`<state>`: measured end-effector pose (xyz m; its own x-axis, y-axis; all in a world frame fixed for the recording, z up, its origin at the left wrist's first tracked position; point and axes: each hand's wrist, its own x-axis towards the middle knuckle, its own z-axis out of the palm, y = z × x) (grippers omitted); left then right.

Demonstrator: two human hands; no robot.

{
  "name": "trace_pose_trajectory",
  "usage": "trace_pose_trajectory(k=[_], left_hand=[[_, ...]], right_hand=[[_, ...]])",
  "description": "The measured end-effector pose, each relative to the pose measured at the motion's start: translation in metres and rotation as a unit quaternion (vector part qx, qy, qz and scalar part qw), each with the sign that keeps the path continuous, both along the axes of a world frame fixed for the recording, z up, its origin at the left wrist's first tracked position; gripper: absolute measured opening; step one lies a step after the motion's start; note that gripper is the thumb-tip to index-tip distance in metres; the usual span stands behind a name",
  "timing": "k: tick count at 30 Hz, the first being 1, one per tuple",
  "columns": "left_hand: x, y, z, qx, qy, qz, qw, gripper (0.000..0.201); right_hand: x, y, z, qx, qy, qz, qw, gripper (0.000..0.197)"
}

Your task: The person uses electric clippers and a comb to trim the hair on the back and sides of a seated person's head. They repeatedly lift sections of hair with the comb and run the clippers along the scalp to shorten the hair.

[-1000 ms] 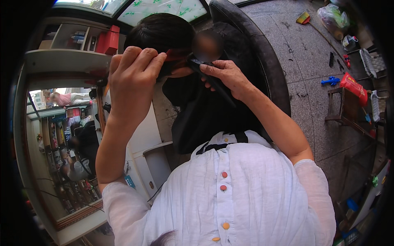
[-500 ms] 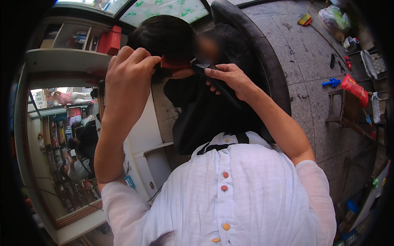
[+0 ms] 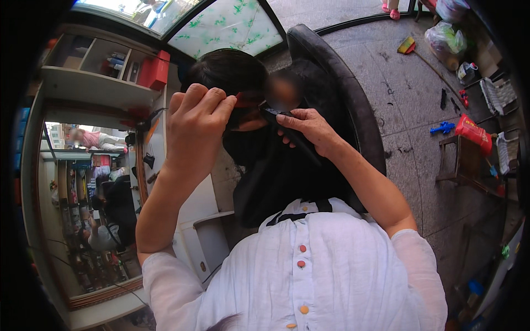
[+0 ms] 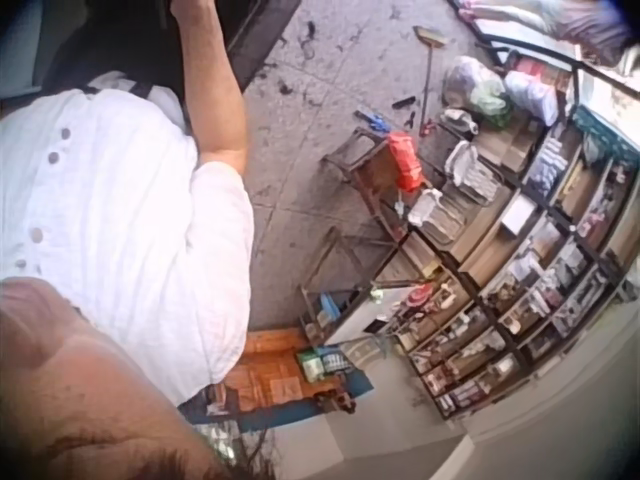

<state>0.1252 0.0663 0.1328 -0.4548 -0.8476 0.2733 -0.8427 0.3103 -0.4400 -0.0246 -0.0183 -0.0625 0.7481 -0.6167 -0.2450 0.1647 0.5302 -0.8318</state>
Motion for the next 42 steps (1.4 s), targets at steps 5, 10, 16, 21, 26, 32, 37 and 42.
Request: trace_pose_trajectory(k=[5,10,16,21,26,32,37,42], left_hand=[[0.000,0.000,0.001,0.008,-0.007,-0.005,1.000,0.023],[0.001,-0.005,-0.005,-0.009,0.008,-0.015,1.000,0.022],[0.011,0.006,-0.005,0.048,0.068,-0.006,0.996,0.017],[0.015,0.011,-0.005,0.052,0.066,0.026,0.996,0.020],[0.019,0.010,-0.011,0.019,0.064,0.022,0.998,0.020],[0.023,0.013,-0.015,0.042,0.067,0.034,0.996,0.017],[0.011,0.012,-0.012,0.015,0.055,0.039,0.998,0.017],[0.016,0.023,-0.008,0.082,0.101,0.056,0.990,0.024]], right_hand=[[-0.001,-0.001,0.010,0.009,-0.043,-0.007,0.999,0.031],[0.000,-0.009,0.006,0.070,-0.099,-0.028,0.992,0.023],[-0.010,-0.010,-0.004,0.066,-0.089,-0.042,0.993,0.023],[-0.015,-0.001,-0.009,0.076,-0.069,-0.036,0.994,0.027],[-0.016,0.003,-0.018,0.084,-0.050,-0.032,0.995,0.030],[-0.011,0.003,-0.016,0.081,-0.040,-0.015,0.996,0.029],[-0.021,0.001,-0.019,0.092,-0.033,-0.013,0.995,0.028],[-0.020,-0.006,-0.009,0.070,0.007,0.007,0.998,0.029]])
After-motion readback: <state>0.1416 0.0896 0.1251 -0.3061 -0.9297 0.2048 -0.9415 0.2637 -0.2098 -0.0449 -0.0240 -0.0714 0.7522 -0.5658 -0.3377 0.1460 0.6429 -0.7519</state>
